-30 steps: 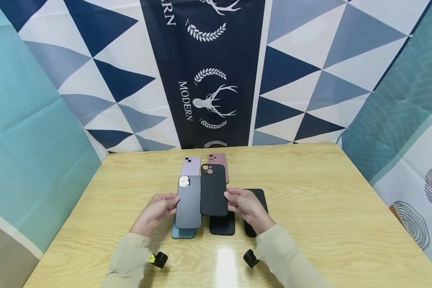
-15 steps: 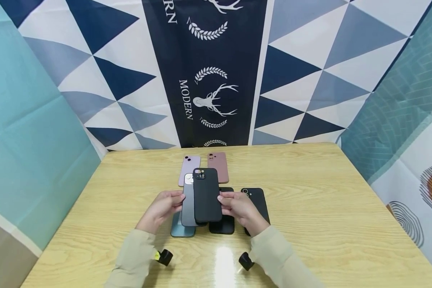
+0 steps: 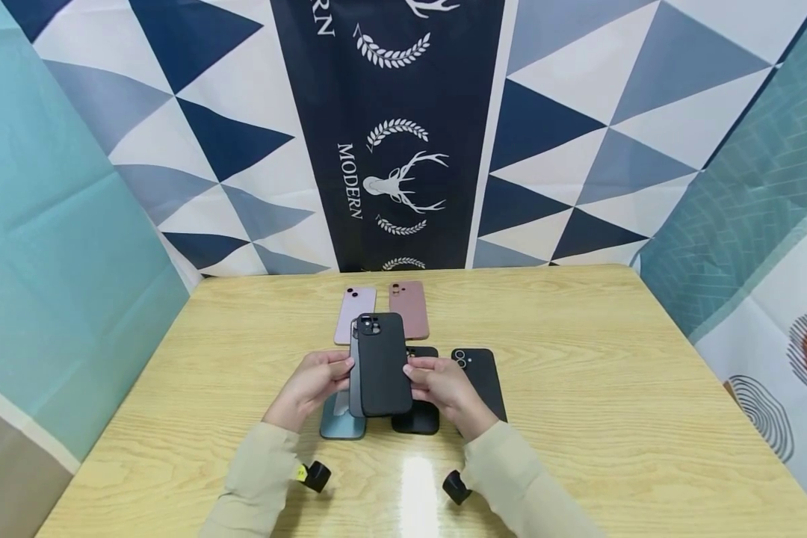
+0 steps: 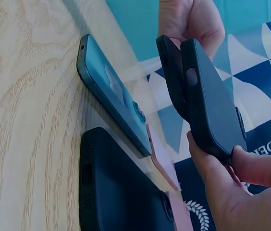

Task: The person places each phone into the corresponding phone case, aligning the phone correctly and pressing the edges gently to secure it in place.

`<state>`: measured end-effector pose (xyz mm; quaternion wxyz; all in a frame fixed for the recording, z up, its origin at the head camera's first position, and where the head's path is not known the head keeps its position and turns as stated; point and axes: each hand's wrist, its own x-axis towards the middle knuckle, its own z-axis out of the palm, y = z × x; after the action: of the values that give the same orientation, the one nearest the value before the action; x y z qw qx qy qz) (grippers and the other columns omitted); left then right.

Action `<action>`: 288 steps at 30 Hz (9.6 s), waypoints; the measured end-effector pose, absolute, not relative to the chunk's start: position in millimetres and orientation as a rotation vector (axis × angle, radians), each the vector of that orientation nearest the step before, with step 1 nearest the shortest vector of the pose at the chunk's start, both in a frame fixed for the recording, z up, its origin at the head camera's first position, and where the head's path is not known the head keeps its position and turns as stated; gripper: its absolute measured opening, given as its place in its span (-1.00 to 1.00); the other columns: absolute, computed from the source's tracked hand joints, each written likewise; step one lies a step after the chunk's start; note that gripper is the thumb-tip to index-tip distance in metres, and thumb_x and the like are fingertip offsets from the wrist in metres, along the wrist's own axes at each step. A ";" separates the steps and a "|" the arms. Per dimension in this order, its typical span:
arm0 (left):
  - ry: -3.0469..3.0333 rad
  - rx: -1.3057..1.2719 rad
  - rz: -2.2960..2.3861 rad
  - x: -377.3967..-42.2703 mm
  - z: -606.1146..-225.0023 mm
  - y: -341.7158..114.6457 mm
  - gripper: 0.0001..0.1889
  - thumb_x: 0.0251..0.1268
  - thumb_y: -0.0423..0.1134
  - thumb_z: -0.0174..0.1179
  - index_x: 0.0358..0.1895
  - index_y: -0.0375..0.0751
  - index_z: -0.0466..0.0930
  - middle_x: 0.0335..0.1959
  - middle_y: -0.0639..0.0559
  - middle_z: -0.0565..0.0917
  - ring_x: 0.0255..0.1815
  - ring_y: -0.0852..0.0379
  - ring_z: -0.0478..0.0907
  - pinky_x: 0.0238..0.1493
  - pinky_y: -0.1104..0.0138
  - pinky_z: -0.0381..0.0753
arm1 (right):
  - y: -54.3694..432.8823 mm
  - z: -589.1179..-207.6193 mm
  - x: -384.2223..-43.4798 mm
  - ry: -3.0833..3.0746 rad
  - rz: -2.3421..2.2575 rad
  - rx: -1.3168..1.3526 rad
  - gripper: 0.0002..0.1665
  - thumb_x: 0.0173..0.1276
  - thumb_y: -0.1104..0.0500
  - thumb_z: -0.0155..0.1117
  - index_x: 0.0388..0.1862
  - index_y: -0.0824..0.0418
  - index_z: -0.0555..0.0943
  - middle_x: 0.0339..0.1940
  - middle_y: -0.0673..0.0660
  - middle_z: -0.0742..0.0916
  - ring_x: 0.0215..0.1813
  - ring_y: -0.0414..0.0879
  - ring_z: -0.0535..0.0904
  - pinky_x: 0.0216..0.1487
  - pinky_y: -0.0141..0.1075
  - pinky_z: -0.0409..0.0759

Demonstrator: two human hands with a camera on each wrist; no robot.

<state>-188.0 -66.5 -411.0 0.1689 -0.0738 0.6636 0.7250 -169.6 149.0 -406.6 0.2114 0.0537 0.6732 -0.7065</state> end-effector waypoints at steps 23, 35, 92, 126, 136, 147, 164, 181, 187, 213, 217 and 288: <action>1.914 -0.184 2.065 -186.3 -405.0 -51.7 -0.62 0.32 -0.34 0.18 0.13 -0.53 0.50 -0.03 -0.31 0.70 -0.12 0.08 0.73 -0.02 0.28 0.71 | 137.4 -407.1 -171.7 2.087 -1.874 0.390 -0.56 0.36 0.23 0.24 0.18 0.39 0.54 -0.08 0.13 0.76 -0.31 -0.32 0.63 -0.27 -0.46 0.67; 1.924 -0.184 2.095 -183.6 -401.4 -50.6 -0.67 0.31 -0.45 0.12 0.10 -0.53 0.52 0.00 -0.37 0.67 -0.22 0.18 0.71 -0.08 0.34 0.71 | 149.8 -404.0 -168.6 1.926 -1.840 0.156 -0.37 0.36 0.18 0.23 0.29 0.52 0.36 -0.16 0.08 0.76 -0.23 -0.27 0.68 0.04 -0.24 0.69; 2.059 0.061 1.881 -170.6 -401.8 -40.1 -0.65 0.38 -0.50 0.03 0.16 -0.62 0.42 0.03 -0.47 0.62 -0.05 -0.21 0.69 -0.04 0.21 0.71 | 160.5 -404.4 -167.4 1.841 -2.048 0.129 -0.34 0.27 0.43 0.24 0.27 0.64 0.23 -0.27 0.09 0.72 -0.28 -0.21 0.73 0.00 -0.15 0.71; 2.260 -0.250 2.022 -158.1 -394.8 -34.4 -0.67 0.10 -0.45 0.34 -0.04 -0.51 0.63 -0.18 -0.40 0.72 -0.27 -0.08 0.76 -0.19 0.17 0.75 | 153.7 -413.1 -163.7 1.887 -2.044 0.156 -0.21 0.26 0.40 0.25 0.39 0.56 0.14 0.12 0.37 0.64 -0.17 -0.33 0.67 -0.06 -0.47 0.67; 1.989 -0.224 2.072 -158.0 -400.9 -41.5 -0.63 0.10 -0.37 0.37 0.00 -0.46 0.63 -0.16 -0.29 0.75 -0.33 0.09 0.76 0.06 0.12 0.68 | 159.9 -398.7 -173.9 1.798 -2.117 0.120 -0.37 0.40 0.21 0.19 0.32 0.51 0.29 -0.32 -0.17 0.76 -0.22 -0.37 0.69 -0.11 -0.51 0.65; 1.958 0.004 1.860 -163.0 -402.4 -50.3 -0.68 0.26 -0.34 0.24 -0.02 -0.55 0.58 -0.17 -0.32 0.74 -0.36 0.17 0.74 -0.01 0.11 0.70 | 156.1 -399.5 -160.1 1.881 -2.112 0.330 -0.33 0.34 0.25 0.25 0.32 0.55 0.29 -0.28 -0.05 0.75 -0.28 -0.34 0.68 -0.19 -0.47 0.68; 2.000 -0.139 1.991 -167.0 -401.4 -52.4 -0.61 0.19 -0.28 0.32 0.04 -0.47 0.58 -0.24 -0.08 0.76 -0.35 0.24 0.70 -0.06 0.25 0.72 | 146.0 -398.6 -148.7 1.921 -2.067 0.194 -0.50 0.28 0.28 0.29 0.13 0.55 0.47 -0.41 -0.12 0.77 -0.34 -0.34 0.69 -0.23 -0.45 0.69; 1.973 -0.222 2.061 -164.0 -402.5 -52.2 -0.66 0.14 -0.39 0.32 -0.06 -0.57 0.62 -0.47 0.05 0.73 -0.55 0.30 0.63 -0.33 0.37 0.72 | 151.3 -382.3 -166.5 1.915 -1.940 0.069 -0.36 0.39 0.17 0.19 0.31 0.53 0.32 -0.25 -0.09 0.77 -0.22 -0.34 0.68 -0.03 -0.43 0.66; 1.999 -0.136 2.004 -162.2 -405.4 -51.6 -0.67 0.15 -0.36 0.32 -0.06 -0.54 0.63 -0.41 0.03 0.75 -0.51 0.31 0.64 -0.27 0.32 0.74 | 156.1 -377.0 -171.1 1.883 -1.978 0.023 -0.43 0.41 0.21 0.15 0.26 0.58 0.35 -0.39 -0.16 0.76 -0.30 -0.36 0.68 -0.17 -0.50 0.66; 2.212 -0.144 1.992 -163.8 -387.4 -43.8 -0.70 0.11 -0.34 0.36 -0.10 -0.46 0.68 -0.28 -0.29 0.77 -0.44 0.15 0.74 -0.21 0.25 0.75 | 158.7 -383.9 -165.2 1.808 -1.985 -0.036 -0.71 0.38 0.26 0.19 0.00 0.41 0.56 -0.43 -0.15 0.76 -0.32 -0.32 0.70 -0.16 -0.45 0.69; 2.186 -0.177 2.009 -162.4 -388.7 -43.7 -0.71 0.08 -0.34 0.37 -0.13 -0.44 0.70 -0.30 -0.28 0.77 -0.47 0.16 0.73 -0.18 0.22 0.75 | 160.4 -385.4 -167.9 1.808 -1.942 -0.060 -0.58 0.41 0.20 0.16 0.14 0.46 0.48 -0.38 -0.17 0.76 -0.25 -0.33 0.69 -0.08 -0.46 0.67; 1.964 -0.261 2.325 -164.3 -377.9 -47.6 -0.71 0.16 -0.37 0.32 -0.12 -0.55 0.65 -0.48 0.09 0.75 -0.51 0.29 0.69 -0.29 0.38 0.74 | 160.8 -389.3 -161.7 1.787 -1.831 -0.105 -0.61 0.31 0.19 0.28 0.06 0.35 0.51 -0.26 -0.01 0.80 -0.21 -0.31 0.69 0.00 -0.35 0.66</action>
<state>-164.3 -47.6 -377.9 0.0432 -0.0854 0.6423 0.7604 -161.7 160.8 -389.3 0.2863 -0.0392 0.6688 -0.6850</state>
